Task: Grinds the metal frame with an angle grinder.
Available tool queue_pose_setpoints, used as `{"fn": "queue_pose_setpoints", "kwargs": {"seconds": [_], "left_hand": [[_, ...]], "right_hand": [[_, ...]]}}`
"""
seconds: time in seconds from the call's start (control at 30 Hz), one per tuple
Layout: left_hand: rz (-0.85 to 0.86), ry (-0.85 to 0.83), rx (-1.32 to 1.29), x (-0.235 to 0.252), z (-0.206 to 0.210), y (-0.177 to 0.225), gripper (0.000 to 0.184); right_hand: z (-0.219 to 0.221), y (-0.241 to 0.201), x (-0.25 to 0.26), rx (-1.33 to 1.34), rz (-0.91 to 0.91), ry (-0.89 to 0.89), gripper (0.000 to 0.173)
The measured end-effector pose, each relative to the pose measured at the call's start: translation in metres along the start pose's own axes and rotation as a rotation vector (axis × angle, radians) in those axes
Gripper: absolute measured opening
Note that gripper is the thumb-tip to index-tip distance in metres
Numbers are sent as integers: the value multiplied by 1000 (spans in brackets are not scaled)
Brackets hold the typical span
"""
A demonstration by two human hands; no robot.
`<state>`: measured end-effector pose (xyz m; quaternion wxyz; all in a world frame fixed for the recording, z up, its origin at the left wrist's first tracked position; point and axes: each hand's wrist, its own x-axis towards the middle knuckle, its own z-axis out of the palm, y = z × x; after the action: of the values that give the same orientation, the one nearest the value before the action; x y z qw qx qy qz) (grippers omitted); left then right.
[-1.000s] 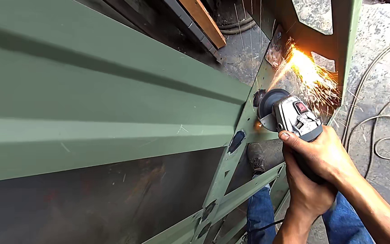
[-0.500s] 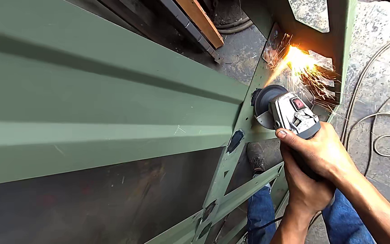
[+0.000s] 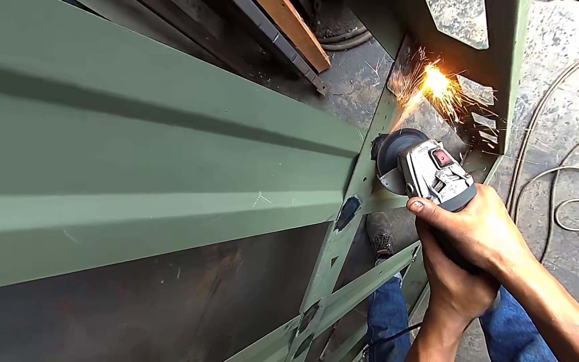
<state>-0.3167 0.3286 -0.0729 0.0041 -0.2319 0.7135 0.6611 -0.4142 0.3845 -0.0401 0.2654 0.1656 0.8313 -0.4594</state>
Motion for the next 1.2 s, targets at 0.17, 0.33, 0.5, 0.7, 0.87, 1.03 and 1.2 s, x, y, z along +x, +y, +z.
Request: {"fn": "queue_pose_setpoints", "kwargs": {"seconds": [0.17,0.33,0.5,0.7,0.87,1.03,1.2], "left_hand": [[-6,-8,-20,-4,0,1,99],[-7,4,15,-5,-4,0,98],[-21,-12,0,-4,-3,2,101],[-25,-24,-18,-3,-4,1,104],[-25,-23,-15,0,-3,2,101],[-20,-42,-13,-1,-2,1,103],[-5,-36,-19,3,-2,1,99]], "right_hand": [[0,2,-2,-29,24,5,67],[2,1,-4,-2,-12,-8,65],[0,2,-4,-5,19,2,67],[2,1,-3,-4,22,2,67],[0,-1,-2,-5,4,7,65],[-1,3,-1,-45,40,9,68],[-2,-2,-1,-9,-14,4,65]]}}
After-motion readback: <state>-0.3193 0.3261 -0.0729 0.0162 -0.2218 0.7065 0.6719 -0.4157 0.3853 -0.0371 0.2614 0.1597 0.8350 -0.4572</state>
